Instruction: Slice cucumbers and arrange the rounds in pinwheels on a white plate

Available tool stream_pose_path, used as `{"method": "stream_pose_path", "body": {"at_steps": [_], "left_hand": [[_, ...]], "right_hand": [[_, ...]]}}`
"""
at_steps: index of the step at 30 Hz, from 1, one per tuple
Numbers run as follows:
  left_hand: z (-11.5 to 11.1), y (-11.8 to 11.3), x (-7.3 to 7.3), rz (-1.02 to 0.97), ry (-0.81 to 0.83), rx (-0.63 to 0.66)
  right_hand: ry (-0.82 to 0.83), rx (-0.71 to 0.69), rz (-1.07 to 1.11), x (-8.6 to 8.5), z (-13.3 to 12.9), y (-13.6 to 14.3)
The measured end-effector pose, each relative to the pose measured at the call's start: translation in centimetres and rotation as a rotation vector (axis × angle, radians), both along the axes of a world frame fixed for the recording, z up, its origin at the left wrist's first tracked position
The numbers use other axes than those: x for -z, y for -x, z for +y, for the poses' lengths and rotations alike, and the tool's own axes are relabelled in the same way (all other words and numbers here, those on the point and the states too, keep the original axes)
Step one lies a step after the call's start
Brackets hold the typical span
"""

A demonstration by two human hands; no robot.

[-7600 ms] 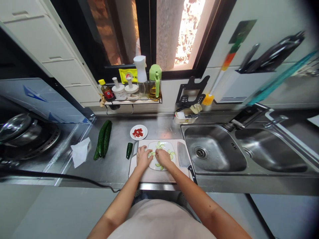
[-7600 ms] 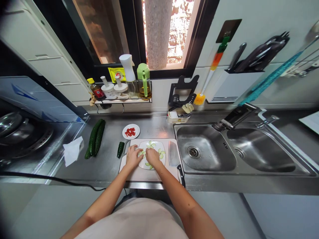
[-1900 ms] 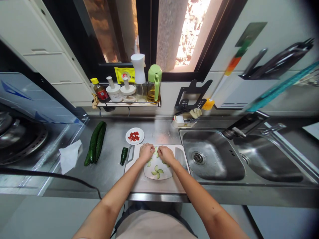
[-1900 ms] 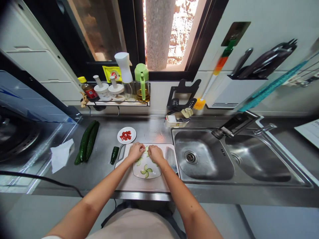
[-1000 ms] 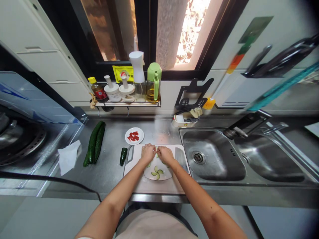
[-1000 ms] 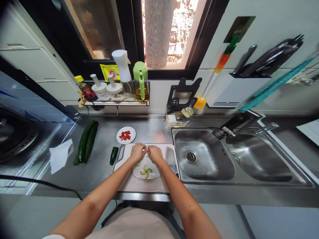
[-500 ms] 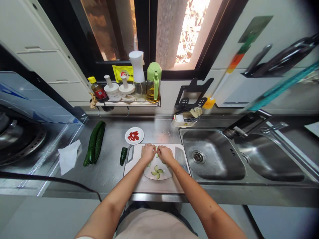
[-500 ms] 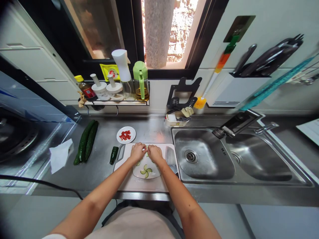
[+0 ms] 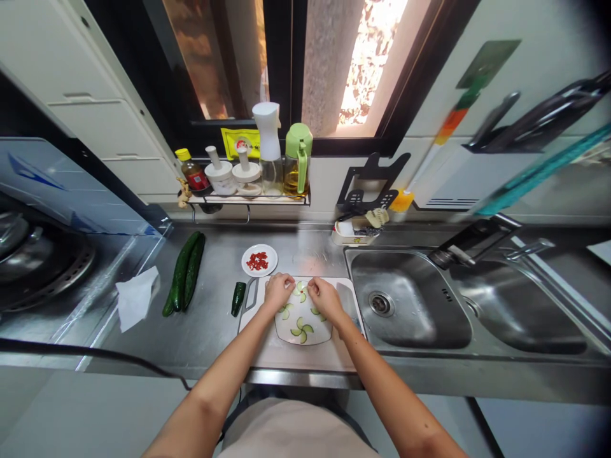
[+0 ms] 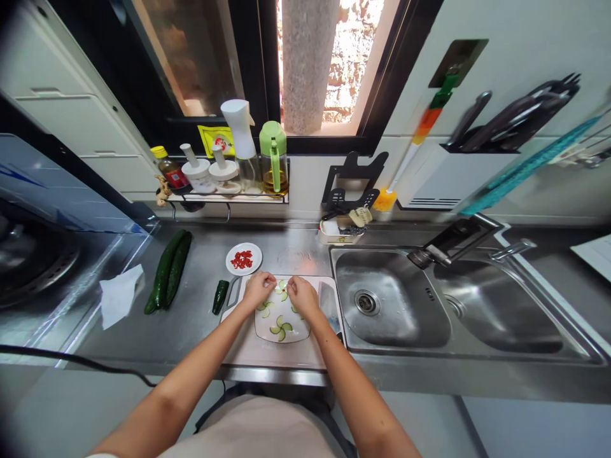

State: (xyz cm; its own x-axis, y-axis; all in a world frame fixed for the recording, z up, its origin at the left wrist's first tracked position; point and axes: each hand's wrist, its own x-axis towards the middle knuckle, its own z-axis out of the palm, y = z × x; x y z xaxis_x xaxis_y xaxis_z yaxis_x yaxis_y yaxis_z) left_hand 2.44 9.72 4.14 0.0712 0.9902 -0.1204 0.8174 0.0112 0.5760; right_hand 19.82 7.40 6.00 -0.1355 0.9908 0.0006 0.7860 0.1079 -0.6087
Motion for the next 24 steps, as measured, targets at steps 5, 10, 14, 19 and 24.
{"method": "stream_pose_path", "body": {"at_steps": [5,10,14,19,24], "left_hand": [[-0.3,1.3,-0.2,-0.070,-0.019,-0.018],[0.3,3.9,0.0,-0.067,-0.035,-0.098],[2.0,7.0,0.1,-0.032,-0.016,-0.202],[4.1,10.9,-0.1,0.107,0.014,-0.326],[5.2,12.5,-0.4,0.262,0.059,-0.315]], "right_hand": [[-0.033,0.013,0.146,-0.3,-2.1,-0.2],[-0.010,0.035,0.210,-1.2,-4.1,-0.5],[0.026,-0.004,0.222,-1.8,-6.3,-0.2],[0.092,-0.064,0.247,-1.4,-9.1,0.1],[0.106,-0.039,0.247,-1.0,-9.7,-0.3]]}}
